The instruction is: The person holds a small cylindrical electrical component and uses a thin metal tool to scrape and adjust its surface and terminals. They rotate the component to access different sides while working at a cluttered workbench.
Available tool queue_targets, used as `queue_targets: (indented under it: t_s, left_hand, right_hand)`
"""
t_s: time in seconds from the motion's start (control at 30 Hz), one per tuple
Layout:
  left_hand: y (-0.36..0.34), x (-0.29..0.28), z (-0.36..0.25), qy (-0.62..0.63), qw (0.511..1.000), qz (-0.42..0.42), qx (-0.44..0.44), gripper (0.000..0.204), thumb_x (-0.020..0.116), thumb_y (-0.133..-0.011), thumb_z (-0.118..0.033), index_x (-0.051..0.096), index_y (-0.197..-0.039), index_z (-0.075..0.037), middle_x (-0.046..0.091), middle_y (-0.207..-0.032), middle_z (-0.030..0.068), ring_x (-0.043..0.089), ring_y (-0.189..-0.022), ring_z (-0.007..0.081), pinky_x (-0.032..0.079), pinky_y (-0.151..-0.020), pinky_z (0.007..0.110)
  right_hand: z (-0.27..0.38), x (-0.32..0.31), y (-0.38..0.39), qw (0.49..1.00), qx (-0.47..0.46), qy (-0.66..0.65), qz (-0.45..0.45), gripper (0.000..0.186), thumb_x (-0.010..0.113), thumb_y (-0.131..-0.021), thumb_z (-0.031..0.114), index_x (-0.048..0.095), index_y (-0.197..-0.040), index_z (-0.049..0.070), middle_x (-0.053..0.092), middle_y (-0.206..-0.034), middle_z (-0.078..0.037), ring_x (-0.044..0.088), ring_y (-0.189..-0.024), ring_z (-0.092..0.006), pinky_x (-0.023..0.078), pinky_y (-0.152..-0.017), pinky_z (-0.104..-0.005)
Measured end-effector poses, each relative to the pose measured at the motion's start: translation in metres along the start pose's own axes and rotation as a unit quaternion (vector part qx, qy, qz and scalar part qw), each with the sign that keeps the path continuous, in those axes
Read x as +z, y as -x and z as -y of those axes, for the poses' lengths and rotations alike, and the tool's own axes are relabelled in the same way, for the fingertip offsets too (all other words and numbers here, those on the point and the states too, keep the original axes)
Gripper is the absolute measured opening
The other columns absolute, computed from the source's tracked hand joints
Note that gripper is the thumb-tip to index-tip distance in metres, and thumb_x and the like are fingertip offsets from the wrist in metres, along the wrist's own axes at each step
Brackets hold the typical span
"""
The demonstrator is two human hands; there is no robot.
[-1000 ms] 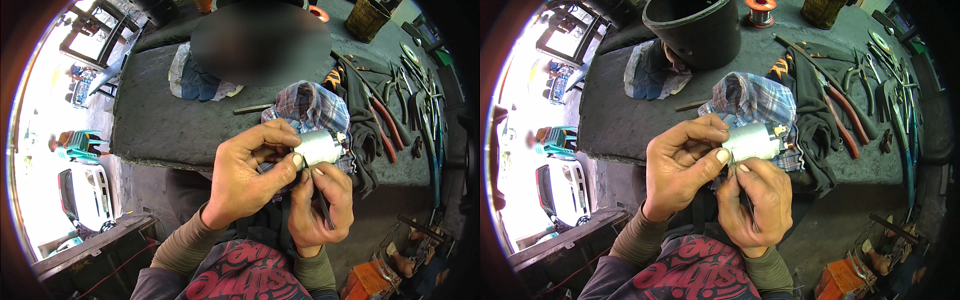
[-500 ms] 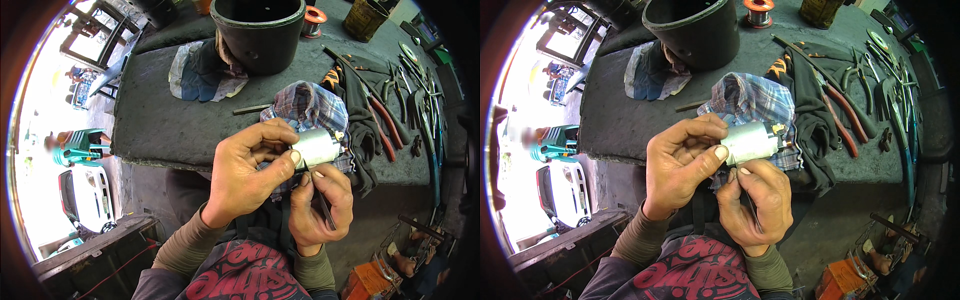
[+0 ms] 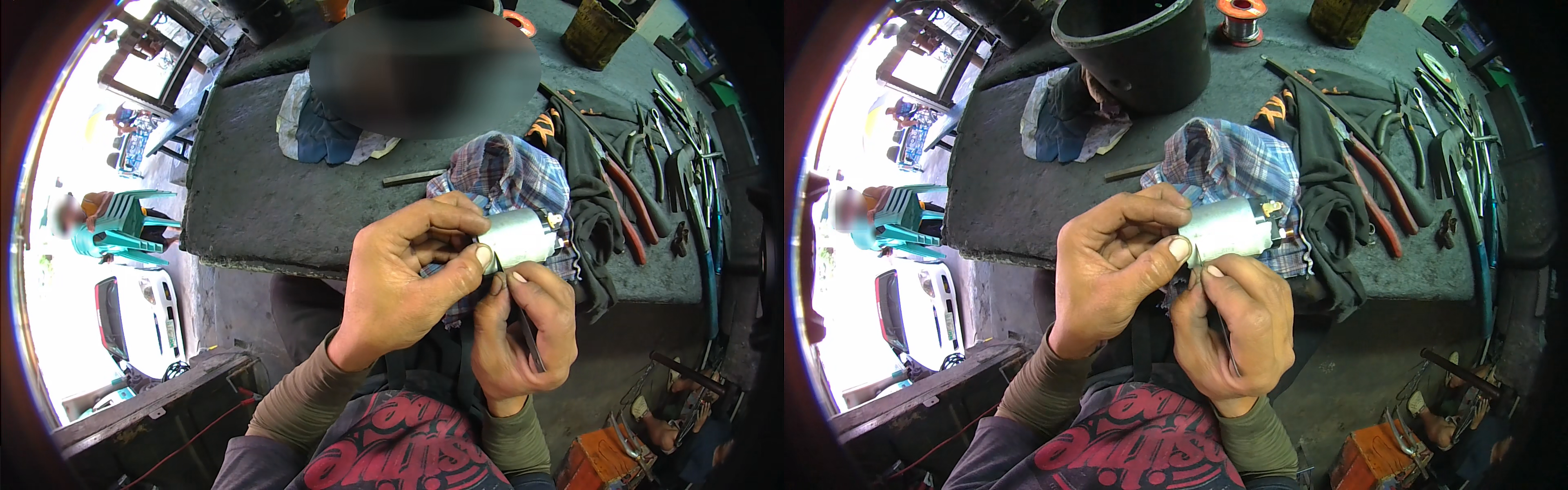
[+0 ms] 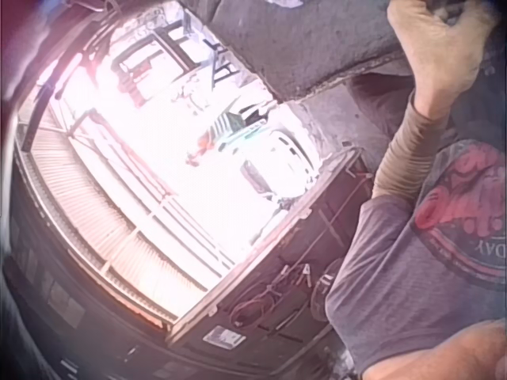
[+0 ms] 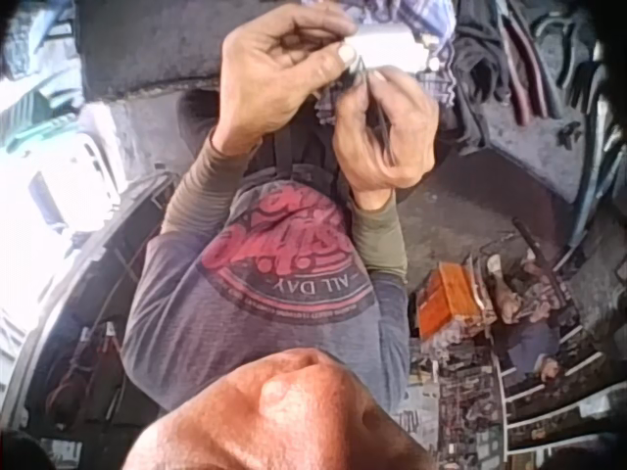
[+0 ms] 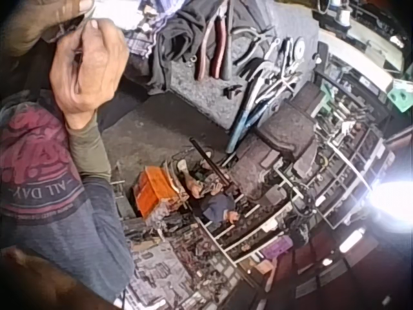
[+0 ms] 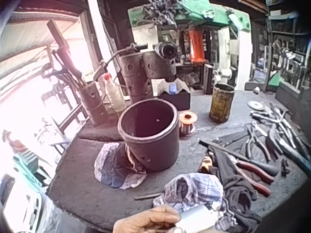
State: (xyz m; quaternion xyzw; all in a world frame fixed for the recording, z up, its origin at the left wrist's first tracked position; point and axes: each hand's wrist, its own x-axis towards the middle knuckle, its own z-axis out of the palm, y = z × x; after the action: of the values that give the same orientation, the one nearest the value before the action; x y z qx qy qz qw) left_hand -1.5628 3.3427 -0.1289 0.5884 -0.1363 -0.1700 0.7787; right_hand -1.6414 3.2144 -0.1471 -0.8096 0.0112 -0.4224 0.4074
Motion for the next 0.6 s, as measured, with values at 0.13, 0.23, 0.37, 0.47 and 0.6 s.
queue_targets:
  t_s: [0.13, 0.23, 0.37, 0.47, 0.6]
  left_hand:
    - [-0.001, -0.003, 0.002, 0.001, 1.000, 0.011, 0.002, 0.026, 0.073, -0.096, 0.013, 0.070, -0.121, 0.009, 0.067, -0.127, 0.0152, 0.066, -0.117, 0.0160, 0.055, -0.104, 0.031]
    - [-0.001, 0.002, -0.003, -0.003, 1.000, -0.011, -0.009, 0.025, 0.073, -0.096, 0.012, 0.070, -0.121, 0.009, 0.067, -0.127, 0.0150, 0.066, -0.117, 0.0162, 0.056, -0.103, 0.031]
    - [-0.001, 0.002, -0.002, 0.001, 1.000, -0.012, -0.013, 0.025, 0.074, -0.096, 0.011, 0.070, -0.121, 0.009, 0.067, -0.129, 0.0149, 0.067, -0.117, 0.0165, 0.057, -0.103, 0.031]
    - [-0.001, 0.003, -0.002, 0.000, 1.000, -0.018, -0.013, 0.025, 0.073, -0.096, 0.011, 0.070, -0.121, 0.009, 0.067, -0.130, 0.0149, 0.068, -0.117, 0.0165, 0.057, -0.103, 0.031]
    - [-0.001, 0.002, -0.002, -0.001, 1.000, -0.019, -0.016, 0.026, 0.073, -0.096, 0.011, 0.070, -0.121, 0.009, 0.068, -0.130, 0.0152, 0.068, -0.117, 0.0165, 0.057, -0.104, 0.031]
  right_hand:
    - [-0.001, -0.001, -0.001, 1.000, 0.007, -0.004, 0.004, 0.033, 0.081, -0.079, -0.012, 0.069, -0.108, -0.001, 0.076, -0.101, -0.018, 0.075, -0.090, -0.0325, 0.060, -0.083, -0.0392]
    - [-0.003, -0.001, 0.006, 0.999, 0.028, -0.032, -0.013, 0.033, 0.081, -0.080, -0.012, 0.069, -0.108, -0.001, 0.076, -0.102, -0.018, 0.075, -0.090, -0.0318, 0.061, -0.083, -0.0387]
    - [-0.004, -0.001, 0.009, 0.998, 0.031, -0.044, -0.021, 0.034, 0.081, -0.080, -0.012, 0.068, -0.109, 0.000, 0.076, -0.102, -0.018, 0.075, -0.091, -0.0310, 0.061, -0.084, -0.0382]
    - [-0.004, -0.001, 0.009, 0.998, 0.029, -0.056, -0.016, 0.035, 0.081, -0.080, -0.013, 0.067, -0.109, 0.000, 0.076, -0.102, -0.018, 0.075, -0.091, -0.0313, 0.061, -0.083, -0.0385]
    - [-0.004, -0.001, 0.007, 0.999, 0.023, -0.045, -0.011, 0.035, 0.081, -0.080, -0.013, 0.068, -0.109, 0.000, 0.076, -0.102, -0.018, 0.075, -0.090, -0.0314, 0.061, -0.083, -0.0388]
